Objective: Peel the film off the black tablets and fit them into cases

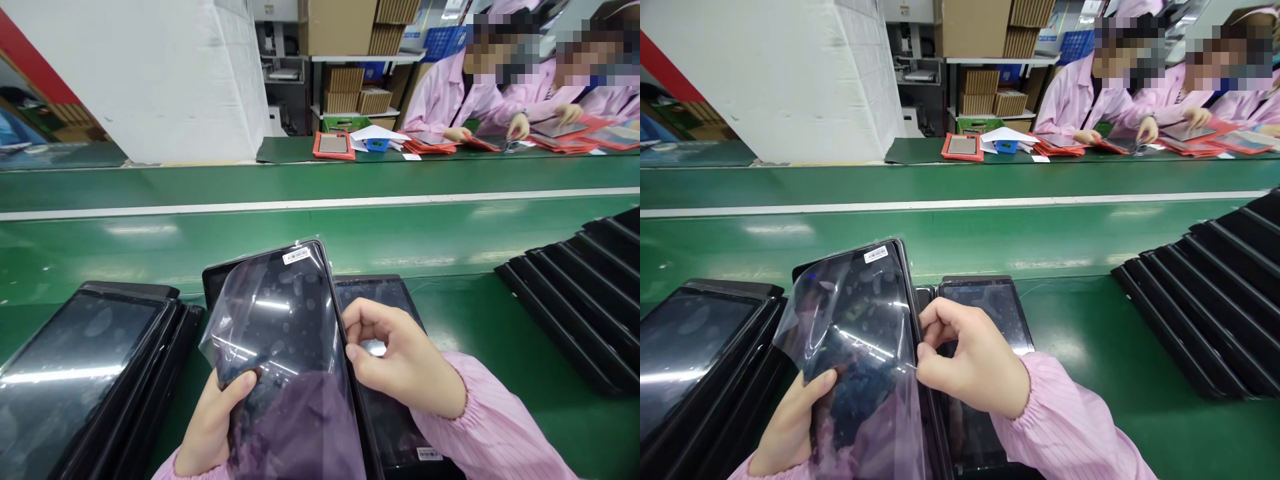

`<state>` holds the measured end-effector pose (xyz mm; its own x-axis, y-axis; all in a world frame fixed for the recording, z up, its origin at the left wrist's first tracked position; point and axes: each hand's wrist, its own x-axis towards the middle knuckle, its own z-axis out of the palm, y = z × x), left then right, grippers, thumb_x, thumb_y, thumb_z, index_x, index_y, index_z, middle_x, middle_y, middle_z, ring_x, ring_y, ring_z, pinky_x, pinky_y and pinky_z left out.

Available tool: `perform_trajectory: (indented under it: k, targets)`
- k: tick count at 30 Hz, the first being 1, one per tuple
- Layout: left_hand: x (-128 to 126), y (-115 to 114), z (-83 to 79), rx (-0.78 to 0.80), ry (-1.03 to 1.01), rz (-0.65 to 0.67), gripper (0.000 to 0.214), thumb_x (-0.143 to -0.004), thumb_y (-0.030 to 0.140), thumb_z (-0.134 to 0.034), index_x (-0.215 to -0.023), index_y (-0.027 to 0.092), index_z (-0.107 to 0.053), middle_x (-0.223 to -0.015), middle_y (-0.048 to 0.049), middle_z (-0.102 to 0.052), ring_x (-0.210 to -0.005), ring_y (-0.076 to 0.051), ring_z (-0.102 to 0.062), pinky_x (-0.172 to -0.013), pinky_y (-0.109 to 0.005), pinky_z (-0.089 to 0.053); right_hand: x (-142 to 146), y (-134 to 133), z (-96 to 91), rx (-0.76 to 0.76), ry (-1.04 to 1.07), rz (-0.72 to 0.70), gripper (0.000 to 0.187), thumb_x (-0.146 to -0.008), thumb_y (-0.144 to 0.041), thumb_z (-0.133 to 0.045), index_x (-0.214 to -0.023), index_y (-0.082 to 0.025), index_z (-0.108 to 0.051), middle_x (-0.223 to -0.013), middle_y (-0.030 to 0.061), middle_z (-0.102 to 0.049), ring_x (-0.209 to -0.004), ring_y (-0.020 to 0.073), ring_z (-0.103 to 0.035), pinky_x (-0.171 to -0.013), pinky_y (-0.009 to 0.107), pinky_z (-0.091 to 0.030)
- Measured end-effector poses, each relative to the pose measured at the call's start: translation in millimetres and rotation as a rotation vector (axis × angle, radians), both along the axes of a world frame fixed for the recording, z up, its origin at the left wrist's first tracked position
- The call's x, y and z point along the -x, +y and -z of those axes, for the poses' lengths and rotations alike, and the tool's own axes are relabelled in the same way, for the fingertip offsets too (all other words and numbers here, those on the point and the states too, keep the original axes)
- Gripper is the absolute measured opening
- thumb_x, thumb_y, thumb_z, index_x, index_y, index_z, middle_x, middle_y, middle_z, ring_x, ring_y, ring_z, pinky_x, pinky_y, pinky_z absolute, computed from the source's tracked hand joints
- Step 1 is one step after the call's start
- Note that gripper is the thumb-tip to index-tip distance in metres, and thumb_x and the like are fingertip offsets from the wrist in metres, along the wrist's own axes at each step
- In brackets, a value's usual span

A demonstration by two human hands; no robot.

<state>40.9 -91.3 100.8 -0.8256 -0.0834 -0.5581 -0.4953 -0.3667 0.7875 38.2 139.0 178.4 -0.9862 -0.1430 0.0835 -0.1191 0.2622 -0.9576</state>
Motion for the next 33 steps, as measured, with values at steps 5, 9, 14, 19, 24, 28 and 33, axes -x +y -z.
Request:
perform_trajectory:
  k: [5,9,14,19,24,28,33]
  targets:
    - [-0.6,1.7,-2.8,-0.01,-0.003,0.007,0.084,-0.052,0.038,-0.091,-0.126,0.017,-0.059,-0.092,-0.0071,-0.076,-0.09,-0.033,-0.073,-0.072,-0.036,-0.062,2.9,-1.6,2.8,0.041,0.005,0.027,0.009,-0.069,-0.011,-0.056,-0.07,-0.02,-0.055,-0.058,-0.005,-0.057,-0.052,0.0091,-0.055,-0.054,0.021,-0.049]
    - [-1.5,3.9,-6.9,-0.06,-0.036,-0.001,0.082,-0.05,0.036,-0.092,-0.124,0.017,-0.061,-0.09,-0.0071,-0.076,-0.091,-0.034,-0.073,-0.075,-0.039,-0.062,2.3,-0.5,1.6,0.089,0.043,-0.018,0.009,-0.071,-0.012,-0.055,-0.072,-0.02,-0.058,-0.064,-0.0018,-0.063,-0.058,0.0112,-0.06,-0.06,0.024,-0.054]
    - [-1.9,4.0,-7.1,-0.083,-0.061,-0.012,0.081,-0.047,0.034,-0.092,-0.121,0.018,-0.062,-0.085,-0.0052,-0.076,-0.09,-0.034,-0.073,-0.078,-0.039,-0.062,0.3,-0.2,1.1,0.113,0.052,-0.044,0.009,-0.072,-0.011,-0.055,-0.075,-0.018,-0.06,-0.067,0.0001,-0.065,-0.061,0.012,-0.061,-0.062,0.025,-0.056]
    - [-2.2,3.6,-7.9,-0.081,-0.069,-0.008,0.082,-0.048,0.034,-0.092,-0.122,0.018,-0.062,-0.085,-0.0048,-0.076,-0.088,-0.033,-0.074,-0.076,-0.039,-0.062,-1.5,-0.2,1.6,0.135,0.048,-0.061,0.01,-0.072,-0.01,-0.056,-0.076,-0.018,-0.058,-0.067,-0.0007,-0.064,-0.061,0.0112,-0.06,-0.064,0.025,-0.055]
    - [-2.1,2.3,-5.5,-0.061,-0.064,-0.014,0.072,-0.049,0.033,-0.091,-0.115,0.018,-0.066,-0.078,-0.0035,-0.075,-0.084,-0.032,-0.074,-0.075,-0.038,-0.062,-2.1,-1.9,-0.9,0.127,-0.023,-0.087,0.015,-0.072,-0.016,-0.068,-0.077,-0.019,-0.054,-0.069,-0.0012,-0.063,-0.061,0.0113,-0.059,-0.061,0.025,-0.053]
    - [-1.8,2.4,-4.4,-0.025,-0.027,-0.028,0.069,-0.05,0.033,-0.091,-0.113,0.017,-0.067,-0.077,-0.0046,-0.074,-0.086,-0.033,-0.074,-0.077,-0.041,-0.062,-1.0,-6.8,0.3,0.091,-0.011,0.007,0.019,-0.076,-0.02,-0.067,-0.07,-0.021,-0.049,-0.058,-0.0061,-0.051,-0.05,0.0077,-0.045,-0.048,0.021,-0.042]
    - [-4.4,6.4,-8.3,-0.06,-0.046,-0.011,0.075,-0.048,0.034,-0.092,-0.116,0.017,-0.066,-0.088,-0.0083,-0.076,-0.095,-0.037,-0.072,-0.08,-0.042,-0.062,0.7,-7.9,6.0,0.002,0.125,0.143,0.036,-0.09,-0.032,-0.057,-0.058,-0.02,-0.046,-0.049,-0.0062,-0.038,-0.045,0.0072,-0.032,-0.041,0.021,-0.027]
